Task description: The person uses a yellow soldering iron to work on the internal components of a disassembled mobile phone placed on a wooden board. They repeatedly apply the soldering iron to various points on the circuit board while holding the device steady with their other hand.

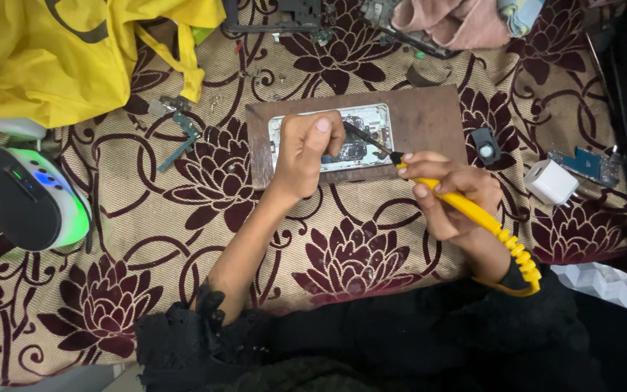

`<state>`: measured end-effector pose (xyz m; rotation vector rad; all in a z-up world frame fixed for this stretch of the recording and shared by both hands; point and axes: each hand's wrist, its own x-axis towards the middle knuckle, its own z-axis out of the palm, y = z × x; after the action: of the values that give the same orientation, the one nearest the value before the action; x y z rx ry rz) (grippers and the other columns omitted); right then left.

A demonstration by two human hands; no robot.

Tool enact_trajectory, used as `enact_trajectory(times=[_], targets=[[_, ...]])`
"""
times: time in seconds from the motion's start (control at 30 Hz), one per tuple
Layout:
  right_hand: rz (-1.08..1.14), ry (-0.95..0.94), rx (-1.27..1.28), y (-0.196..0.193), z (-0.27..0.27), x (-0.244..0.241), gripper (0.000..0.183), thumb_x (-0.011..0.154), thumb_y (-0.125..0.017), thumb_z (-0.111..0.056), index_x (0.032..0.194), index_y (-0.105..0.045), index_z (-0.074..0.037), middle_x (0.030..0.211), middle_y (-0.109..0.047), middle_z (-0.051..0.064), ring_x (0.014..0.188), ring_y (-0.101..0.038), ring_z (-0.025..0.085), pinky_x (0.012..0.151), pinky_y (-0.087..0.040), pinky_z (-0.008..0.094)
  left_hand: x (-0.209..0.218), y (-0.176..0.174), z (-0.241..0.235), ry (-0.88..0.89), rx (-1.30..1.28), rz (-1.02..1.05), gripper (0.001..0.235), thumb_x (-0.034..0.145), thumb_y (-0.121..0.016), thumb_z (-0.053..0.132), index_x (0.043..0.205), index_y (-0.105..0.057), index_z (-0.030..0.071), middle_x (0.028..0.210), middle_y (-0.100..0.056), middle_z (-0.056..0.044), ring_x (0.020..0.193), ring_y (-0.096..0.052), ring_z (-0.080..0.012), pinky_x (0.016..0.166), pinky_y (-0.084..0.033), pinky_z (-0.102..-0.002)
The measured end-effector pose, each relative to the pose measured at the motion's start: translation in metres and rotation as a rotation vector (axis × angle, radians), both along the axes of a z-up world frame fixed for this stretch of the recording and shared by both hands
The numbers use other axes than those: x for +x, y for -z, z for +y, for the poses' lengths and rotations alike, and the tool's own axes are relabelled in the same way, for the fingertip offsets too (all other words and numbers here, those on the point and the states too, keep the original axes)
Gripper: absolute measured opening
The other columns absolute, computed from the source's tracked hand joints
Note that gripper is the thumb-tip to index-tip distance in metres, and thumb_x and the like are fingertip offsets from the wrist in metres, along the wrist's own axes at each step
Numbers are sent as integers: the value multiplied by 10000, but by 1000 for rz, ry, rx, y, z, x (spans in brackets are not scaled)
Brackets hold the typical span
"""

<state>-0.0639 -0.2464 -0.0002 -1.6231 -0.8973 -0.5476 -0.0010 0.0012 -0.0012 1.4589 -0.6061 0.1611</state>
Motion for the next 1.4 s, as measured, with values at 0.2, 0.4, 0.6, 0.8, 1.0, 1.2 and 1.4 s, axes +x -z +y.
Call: enact_trajectory(times=[0.2, 0.4, 0.6, 0.8, 1.0, 1.2, 1.4], targets=[[-153, 74, 81, 3, -3, 6, 243, 987, -556, 91, 1054, -354, -26, 929, -673, 237, 983, -751, 338, 989, -633, 553, 0, -1, -2, 9, -20, 14, 602, 1080, -351, 469, 704, -546, 41, 619, -494, -20, 581, -461, -119, 554, -347, -297], [-118, 24, 37, 3, -5, 6, 215, 936, -554, 101, 1003, -388, -18, 857, -681, 273, 909, -742, 371, 913, -631, 561, -2, -5, -1, -6, 3, 11, 584, 1080, -363, 442, 720, -555, 23, 630, -516, -30, 599, -484, -124, 569, -354, -301], [-105, 6, 76, 2, -1, 6, 213, 955, -574, 76, 979, -379, -7, 848, -678, 265, 911, -751, 361, 919, -642, 535, -2, -6, 0, 0, 7, 9, 575, 1082, -367, 421, 720, -548, 13, 633, -510, -36, 606, -482, -127, 581, -357, -308], [-85, 14, 68, 2, 0, 6, 186, 972, -549, 83, 996, -382, 4, 841, -677, 247, 904, -756, 359, 924, -652, 535, 1, -2, -2, -8, -9, -7, 589, 1078, -347, 435, 698, -560, 39, 617, -510, -26, 584, -472, -122, 560, -347, -303], [-74, 56, 2, 0, -2, 5, 206, 948, -550, 90, 960, -385, -34, 847, -678, 278, 894, -745, 375, 934, -632, 555, 0, -1, 0, -2, -4, 19, 586, 1079, -358, 446, 715, -559, 33, 622, -509, -33, 591, -478, -126, 566, -358, -306], [-116, 35, 26, -4, -1, 3, 217, 970, -576, 66, 975, -375, -15, 901, -699, 276, 937, -756, 359, 945, -639, 526, -1, -5, 0, 7, -15, 28, 578, 1076, -362, 437, 725, -553, 19, 627, -500, -32, 598, -477, -126, 568, -360, -306], [-61, 40, -32, -13, 0, -2, 229, 967, -596, 54, 967, -378, -15, 922, -704, 274, 966, -750, 377, 955, -629, 516, -2, -11, 0, -2, -3, 5, 576, 1079, -360, 431, 735, -549, 9, 646, -507, -40, 617, -483, -135, 585, -362, -315]])
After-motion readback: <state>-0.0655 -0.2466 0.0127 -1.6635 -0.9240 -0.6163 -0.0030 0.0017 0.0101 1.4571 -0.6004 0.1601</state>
